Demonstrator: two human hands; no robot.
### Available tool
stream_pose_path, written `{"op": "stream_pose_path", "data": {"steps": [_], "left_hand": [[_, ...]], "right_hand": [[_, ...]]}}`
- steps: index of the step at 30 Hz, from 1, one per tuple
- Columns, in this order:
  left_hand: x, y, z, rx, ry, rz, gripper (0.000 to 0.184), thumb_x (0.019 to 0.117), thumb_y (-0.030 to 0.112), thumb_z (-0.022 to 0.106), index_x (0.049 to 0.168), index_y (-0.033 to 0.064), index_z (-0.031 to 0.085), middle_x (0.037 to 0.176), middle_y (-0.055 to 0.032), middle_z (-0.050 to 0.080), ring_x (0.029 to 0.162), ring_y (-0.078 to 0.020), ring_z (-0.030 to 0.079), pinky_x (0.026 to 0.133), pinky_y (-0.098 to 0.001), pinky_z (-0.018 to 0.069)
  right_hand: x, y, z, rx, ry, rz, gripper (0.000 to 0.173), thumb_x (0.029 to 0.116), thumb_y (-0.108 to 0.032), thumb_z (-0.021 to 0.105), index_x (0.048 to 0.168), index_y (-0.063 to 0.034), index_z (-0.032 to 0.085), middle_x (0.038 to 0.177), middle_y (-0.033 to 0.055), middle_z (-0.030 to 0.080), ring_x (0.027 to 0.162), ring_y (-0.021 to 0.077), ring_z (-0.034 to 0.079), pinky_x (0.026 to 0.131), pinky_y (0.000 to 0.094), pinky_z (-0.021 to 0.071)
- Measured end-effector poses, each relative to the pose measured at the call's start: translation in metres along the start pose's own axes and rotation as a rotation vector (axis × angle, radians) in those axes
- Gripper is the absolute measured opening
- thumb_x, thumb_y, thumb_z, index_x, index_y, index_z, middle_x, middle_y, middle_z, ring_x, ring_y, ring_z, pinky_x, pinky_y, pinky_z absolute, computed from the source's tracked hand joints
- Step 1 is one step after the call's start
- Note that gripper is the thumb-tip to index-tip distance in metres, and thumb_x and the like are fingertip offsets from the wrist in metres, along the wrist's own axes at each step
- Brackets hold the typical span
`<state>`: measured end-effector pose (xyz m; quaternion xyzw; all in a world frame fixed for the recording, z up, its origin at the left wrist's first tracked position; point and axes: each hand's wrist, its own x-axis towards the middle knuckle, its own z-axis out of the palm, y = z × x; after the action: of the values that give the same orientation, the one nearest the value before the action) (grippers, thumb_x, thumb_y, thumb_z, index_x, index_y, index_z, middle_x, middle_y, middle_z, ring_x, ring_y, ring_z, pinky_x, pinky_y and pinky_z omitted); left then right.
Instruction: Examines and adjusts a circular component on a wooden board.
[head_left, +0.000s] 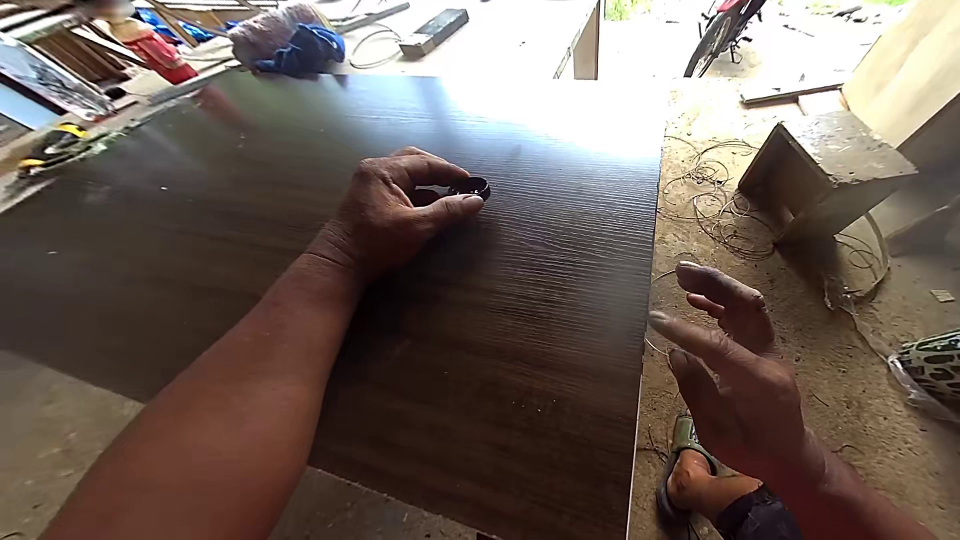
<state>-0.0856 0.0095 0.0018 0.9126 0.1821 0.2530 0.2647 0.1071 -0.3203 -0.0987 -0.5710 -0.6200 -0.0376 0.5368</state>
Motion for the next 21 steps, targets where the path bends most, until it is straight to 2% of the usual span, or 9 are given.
{"op": "stream_pose_path", "data": {"steps": [5, 10, 14, 17, 21], "left_hand": [[-0.001, 0.002, 0.000, 0.010, 0.002, -0.008, 0.034, 0.0910, 0.034, 0.075, 0.114, 0.0089, 0.072, 0.120, -0.0031, 0.066, 0.104, -0.0048, 0.068, 0.085, -0.0205, 0.0598], [0.000, -0.001, -0.001, 0.014, -0.005, 0.007, 0.034, 0.0914, 0.035, 0.075, 0.113, 0.0096, 0.073, 0.120, -0.0034, 0.066, 0.105, -0.0060, 0.068, 0.086, -0.0219, 0.0606], [0.000, 0.000, -0.001, 0.010, -0.005, -0.008, 0.034, 0.0915, 0.035, 0.075, 0.114, 0.0101, 0.073, 0.120, -0.0031, 0.066, 0.105, -0.0065, 0.068, 0.087, -0.0225, 0.0607], [0.000, 0.000, 0.000, 0.012, -0.004, -0.002, 0.033, 0.0915, 0.034, 0.075, 0.113, 0.0098, 0.073, 0.120, -0.0032, 0.066, 0.104, -0.0058, 0.068, 0.085, -0.0215, 0.0605], [0.000, 0.001, 0.000, 0.015, -0.005, -0.003, 0.031, 0.0914, 0.033, 0.075, 0.112, 0.0093, 0.073, 0.119, -0.0032, 0.066, 0.103, -0.0051, 0.068, 0.085, -0.0205, 0.0598]], "right_hand": [[-0.008, -0.008, -0.001, 0.056, -0.002, -0.049, 0.029, 0.0989, -0.013, 0.055, 0.118, -0.0215, 0.076, 0.151, 0.0104, 0.050, 0.144, 0.0296, 0.042, 0.115, 0.0520, 0.0425], [-0.005, -0.008, -0.001, 0.028, 0.013, -0.022, 0.031, 0.0994, -0.012, 0.054, 0.123, -0.0174, 0.073, 0.154, 0.0125, 0.047, 0.144, 0.0301, 0.042, 0.115, 0.0503, 0.0443], [-0.007, -0.008, 0.003, 0.028, 0.005, -0.018, 0.031, 0.0985, -0.011, 0.054, 0.120, -0.0167, 0.075, 0.153, 0.0139, 0.048, 0.144, 0.0312, 0.043, 0.115, 0.0515, 0.0443], [-0.009, -0.011, 0.000, 0.071, -0.008, -0.056, 0.029, 0.0989, -0.014, 0.054, 0.117, -0.0195, 0.076, 0.150, 0.0108, 0.051, 0.144, 0.0296, 0.042, 0.117, 0.0516, 0.0415], [-0.007, -0.010, -0.001, 0.035, -0.002, -0.030, 0.031, 0.1002, -0.015, 0.053, 0.124, -0.0172, 0.072, 0.153, 0.0119, 0.047, 0.145, 0.0298, 0.043, 0.116, 0.0502, 0.0442]]}}
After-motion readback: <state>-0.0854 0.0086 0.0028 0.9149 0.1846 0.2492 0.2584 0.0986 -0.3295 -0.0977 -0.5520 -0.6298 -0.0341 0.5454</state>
